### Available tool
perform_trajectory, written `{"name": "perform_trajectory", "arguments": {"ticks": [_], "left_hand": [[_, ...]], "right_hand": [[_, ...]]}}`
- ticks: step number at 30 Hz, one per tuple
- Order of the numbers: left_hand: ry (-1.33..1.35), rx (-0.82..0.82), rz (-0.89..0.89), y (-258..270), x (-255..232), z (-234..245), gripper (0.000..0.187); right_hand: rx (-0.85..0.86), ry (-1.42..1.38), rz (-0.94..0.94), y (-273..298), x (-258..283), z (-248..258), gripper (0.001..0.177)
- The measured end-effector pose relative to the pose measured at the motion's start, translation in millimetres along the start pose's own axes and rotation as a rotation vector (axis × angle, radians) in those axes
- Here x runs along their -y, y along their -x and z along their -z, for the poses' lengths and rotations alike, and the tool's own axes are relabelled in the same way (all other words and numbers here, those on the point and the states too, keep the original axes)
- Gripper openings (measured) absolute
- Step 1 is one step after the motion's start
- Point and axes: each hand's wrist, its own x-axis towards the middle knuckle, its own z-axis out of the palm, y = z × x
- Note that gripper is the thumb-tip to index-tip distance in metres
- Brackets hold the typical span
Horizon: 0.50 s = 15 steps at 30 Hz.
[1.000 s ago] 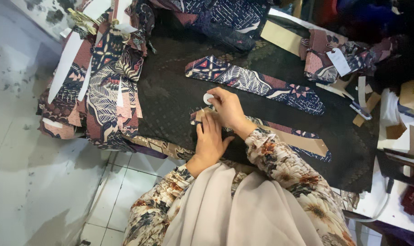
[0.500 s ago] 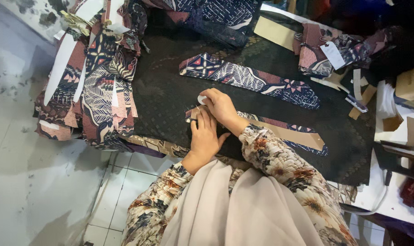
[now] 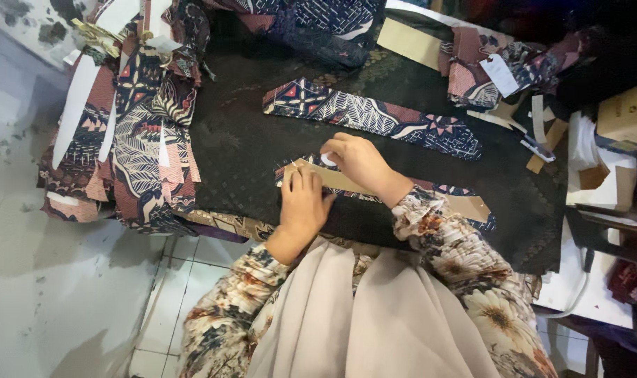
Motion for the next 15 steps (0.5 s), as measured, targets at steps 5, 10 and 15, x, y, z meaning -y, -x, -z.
{"name": "perform_trajectory", "arguments": {"ticks": [5,10,15], "left_hand": [[0.008,0.065,-0.155,-5.5,26.7,11.2,0.034],[-0.075,0.028,-0.196,-3.5,30.8,8.3,0.039],[-0.104,0.009,-0.17,4.3,28.1,1.1,0.048]], "right_hand": [[-0.076,-0.089,-0.044,-2.0,8.8,-20.1,0.018],[-0.133,-0.069,-0.054,0.0,5.7,-41.0,0.018],[-0.093,-0.085,-0.039,6.1,-6.5,-47.5,0.019]]}}
